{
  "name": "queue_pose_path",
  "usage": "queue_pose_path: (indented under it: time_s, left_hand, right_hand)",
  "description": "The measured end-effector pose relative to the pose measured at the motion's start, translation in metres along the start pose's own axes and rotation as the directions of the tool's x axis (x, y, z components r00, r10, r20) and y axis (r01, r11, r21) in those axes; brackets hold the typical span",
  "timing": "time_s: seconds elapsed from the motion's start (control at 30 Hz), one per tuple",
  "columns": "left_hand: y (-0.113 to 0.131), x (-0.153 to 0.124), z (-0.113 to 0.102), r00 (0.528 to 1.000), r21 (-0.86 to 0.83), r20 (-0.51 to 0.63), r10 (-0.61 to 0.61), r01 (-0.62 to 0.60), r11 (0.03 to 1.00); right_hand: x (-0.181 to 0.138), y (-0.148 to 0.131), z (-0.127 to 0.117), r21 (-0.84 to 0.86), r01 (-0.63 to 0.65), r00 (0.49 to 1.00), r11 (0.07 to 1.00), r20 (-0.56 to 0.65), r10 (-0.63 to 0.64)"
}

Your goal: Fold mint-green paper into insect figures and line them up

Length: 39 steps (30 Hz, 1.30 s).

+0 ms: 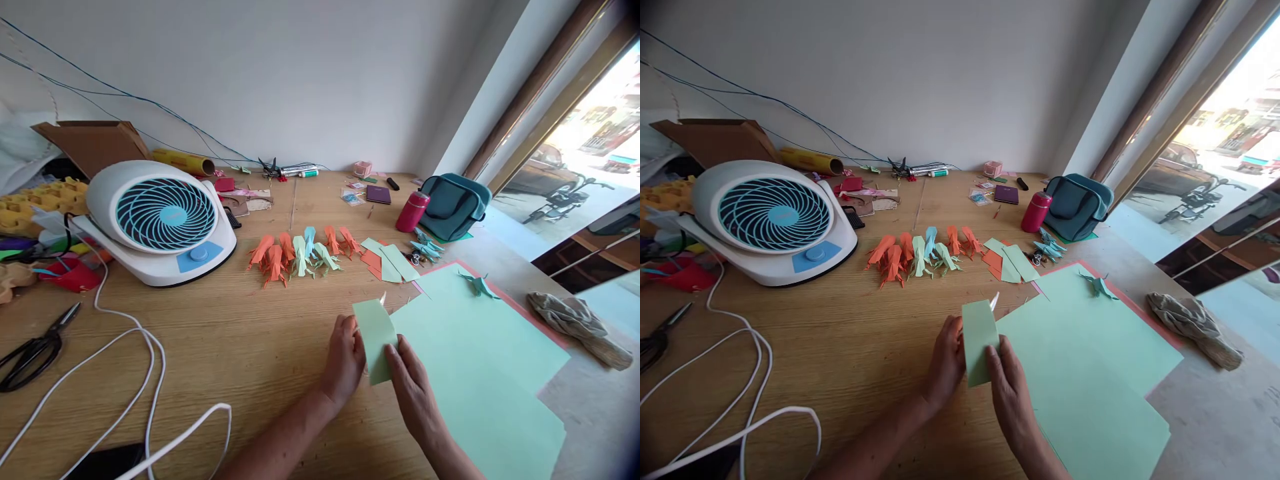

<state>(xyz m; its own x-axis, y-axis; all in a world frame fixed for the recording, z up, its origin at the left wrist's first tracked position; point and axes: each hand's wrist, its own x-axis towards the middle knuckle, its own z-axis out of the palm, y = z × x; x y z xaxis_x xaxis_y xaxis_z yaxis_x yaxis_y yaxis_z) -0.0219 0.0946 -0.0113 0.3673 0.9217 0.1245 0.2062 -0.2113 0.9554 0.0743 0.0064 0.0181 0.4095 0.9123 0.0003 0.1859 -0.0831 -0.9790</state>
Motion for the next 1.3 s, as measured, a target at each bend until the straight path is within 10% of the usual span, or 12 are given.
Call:
queue_pose_path:
  time_s: [0.17,0.3,0.53,0.67,0.83,0.97,1.1,1.3]
  left_hand:
    - [-0.011,0.013,-0.041,0.966,-0.39,0.019,-0.257,0.244,0.888]
    - [-0.02,0.012,-0.078,0.936,-0.475,-0.179,-0.303,0.187,0.86]
    - [-0.027,-0.001,-0.088,0.915,-0.516,-0.315,-0.254,0.06,0.854]
    - [-0.03,-0.003,-0.084,0.928,-0.519,-0.277,-0.251,0.076,0.851]
    - [-0.038,0.0,-0.087,0.919,-0.552,-0.297,-0.258,0.055,0.832]
    - [-0.042,0.003,-0.087,0.907,-0.574,-0.319,-0.277,0.048,0.817]
    - [-0.04,0.003,-0.087,0.906,-0.569,-0.316,-0.282,0.057,0.82]
    - [-0.037,0.0,-0.087,0.909,-0.557,-0.313,-0.275,0.058,0.828]
  right_hand:
    - [0.0,-0.007,-0.006,0.035,0.089,0.993,0.995,-0.075,-0.086]
    - [-0.005,0.014,-0.024,-0.171,0.134,0.968,0.976,-0.189,-0.166]
    - [-0.02,0.04,-0.013,-0.392,0.478,0.86,0.786,0.391,-0.328]
    - [0.027,0.056,-0.048,-0.555,0.184,0.981,0.811,0.055,-0.185]
    - [0.066,0.055,-0.096,-0.677,-0.019,0.917,0.736,-0.305,-0.257]
    - [0.023,0.047,-0.072,-0.677,0.389,0.877,0.624,0.065,-0.476]
    - [-0.014,0.045,-0.028,-0.545,0.73,0.683,0.412,0.585,-0.437]
    - [0.054,0.04,-0.013,-0.693,0.654,0.733,0.304,0.479,-0.483]
